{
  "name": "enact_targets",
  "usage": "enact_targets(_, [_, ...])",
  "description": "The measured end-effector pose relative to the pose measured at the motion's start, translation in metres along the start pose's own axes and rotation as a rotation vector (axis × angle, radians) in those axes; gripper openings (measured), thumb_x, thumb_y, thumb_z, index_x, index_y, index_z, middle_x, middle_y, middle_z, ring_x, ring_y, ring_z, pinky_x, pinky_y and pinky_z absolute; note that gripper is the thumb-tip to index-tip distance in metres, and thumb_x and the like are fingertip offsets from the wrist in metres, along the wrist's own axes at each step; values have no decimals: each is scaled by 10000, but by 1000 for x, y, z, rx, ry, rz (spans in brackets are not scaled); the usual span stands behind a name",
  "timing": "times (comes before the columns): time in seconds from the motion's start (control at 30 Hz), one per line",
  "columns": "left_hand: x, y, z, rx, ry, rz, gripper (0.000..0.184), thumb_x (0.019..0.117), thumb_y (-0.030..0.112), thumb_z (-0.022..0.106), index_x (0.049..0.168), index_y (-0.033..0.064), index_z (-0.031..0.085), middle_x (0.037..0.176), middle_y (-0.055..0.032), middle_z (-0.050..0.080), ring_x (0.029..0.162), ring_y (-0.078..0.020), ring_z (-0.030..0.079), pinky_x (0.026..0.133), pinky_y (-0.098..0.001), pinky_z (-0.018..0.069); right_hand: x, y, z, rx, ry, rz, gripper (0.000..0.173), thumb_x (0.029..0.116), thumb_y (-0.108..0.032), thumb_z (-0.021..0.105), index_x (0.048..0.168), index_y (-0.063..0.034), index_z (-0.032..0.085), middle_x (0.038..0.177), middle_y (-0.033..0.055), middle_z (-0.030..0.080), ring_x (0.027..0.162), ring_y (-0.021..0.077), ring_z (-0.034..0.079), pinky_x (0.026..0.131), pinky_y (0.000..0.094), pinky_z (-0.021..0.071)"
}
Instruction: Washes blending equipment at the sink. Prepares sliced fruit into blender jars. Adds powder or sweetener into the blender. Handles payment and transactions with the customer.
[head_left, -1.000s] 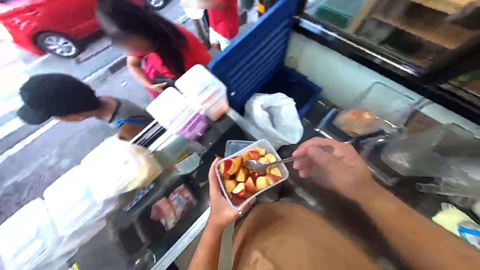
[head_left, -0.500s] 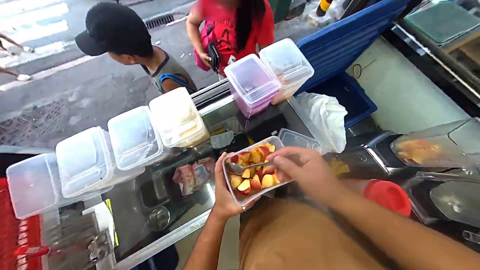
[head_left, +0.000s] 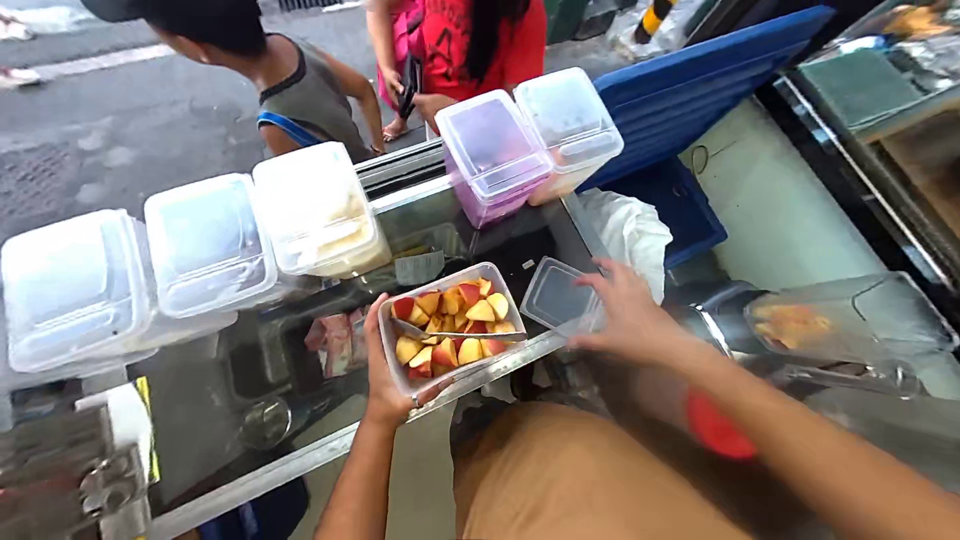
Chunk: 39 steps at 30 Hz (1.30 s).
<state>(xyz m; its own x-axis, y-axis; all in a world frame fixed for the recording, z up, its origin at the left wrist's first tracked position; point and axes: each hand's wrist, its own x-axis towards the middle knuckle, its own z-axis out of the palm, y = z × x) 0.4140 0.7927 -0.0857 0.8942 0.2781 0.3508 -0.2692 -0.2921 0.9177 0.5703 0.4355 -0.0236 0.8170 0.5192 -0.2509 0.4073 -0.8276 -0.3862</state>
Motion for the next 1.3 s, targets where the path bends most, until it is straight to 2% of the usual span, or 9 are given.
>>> enact_targets(0.07, [12,-1,-3,-11,-144,-91,1402,569,683,892,1593,59,166,1574,-130,410,1433,-175,432,1189,-363,400,-6,29,24,-113,-106,34,1147,529,-877,767,1397,-150,578,1606,307,311,1482,511,301,1180,713,241])
enact_targets(0.23, [21,24,-23,-196,-311,-302,1506,561,639,930,1650,185,-5,1662,-105,282,1465,-238,415,1169,-426,455,-3,43,36,-99,-3,-2,981,590,-692,835,1377,-164,581,1514,266,456,1376,493,441,1102,684,364])
enact_targets(0.3, [9,41,-25,-214,-117,-325,1315,664,764,796,1622,103,184,1578,-147,408,1373,-286,505,1084,-462,510,-11,47,6,81,63,-6,1066,596,-708,846,1463,-172,532,1483,279,472,1346,509,447,1079,711,374])
enact_targets(0.43, [-6,83,-1,-166,314,-492,337,1026,197,583,1273,-22,652,1090,-100,725,896,-156,692,778,-328,594,-2,-25,-53,293,141,-339,1038,609,-766,811,1487,-300,514,1520,210,451,1379,421,442,1069,644,422])
enact_targets(0.53, [-2,94,15,-183,447,-588,294,1038,201,588,1224,7,706,1016,-91,730,768,-142,669,656,-293,570,27,-97,-46,193,73,-624,976,598,-769,819,1468,-457,507,1547,203,428,1418,432,409,1092,659,405])
enact_targets(0.77, [3,97,27,-120,555,-671,239,1003,183,660,1181,58,758,1079,-94,707,698,-154,663,569,-293,573,70,-135,-24,-46,-137,-704,1019,602,-743,828,1510,-490,442,1562,224,398,1410,439,414,1103,618,408])
enact_targets(0.97, [3,98,39,-65,577,-668,242,1009,194,645,1196,91,758,1097,-78,698,738,-135,671,597,-280,578,63,-128,-21,-117,-55,-702,1025,590,-747,816,1509,-469,459,1554,221,420,1420,449,406,1104,640,393])
enact_targets(1.1, [-6,77,59,-285,584,-560,366,1077,235,484,1376,66,610,1318,-134,593,1095,-222,658,848,-394,612,56,-117,-22,72,-15,-662,1085,572,-916,707,1509,-416,486,1622,247,316,1483,497,292,1127,698,342])
enact_targets(1.3, [-9,81,70,-279,610,-644,517,1105,382,316,1489,106,524,1494,-136,492,1333,-217,522,1086,-423,479,48,-113,-18,462,206,-463,692,992,-633,491,1451,-123,574,1598,280,338,1462,452,355,1136,619,371])
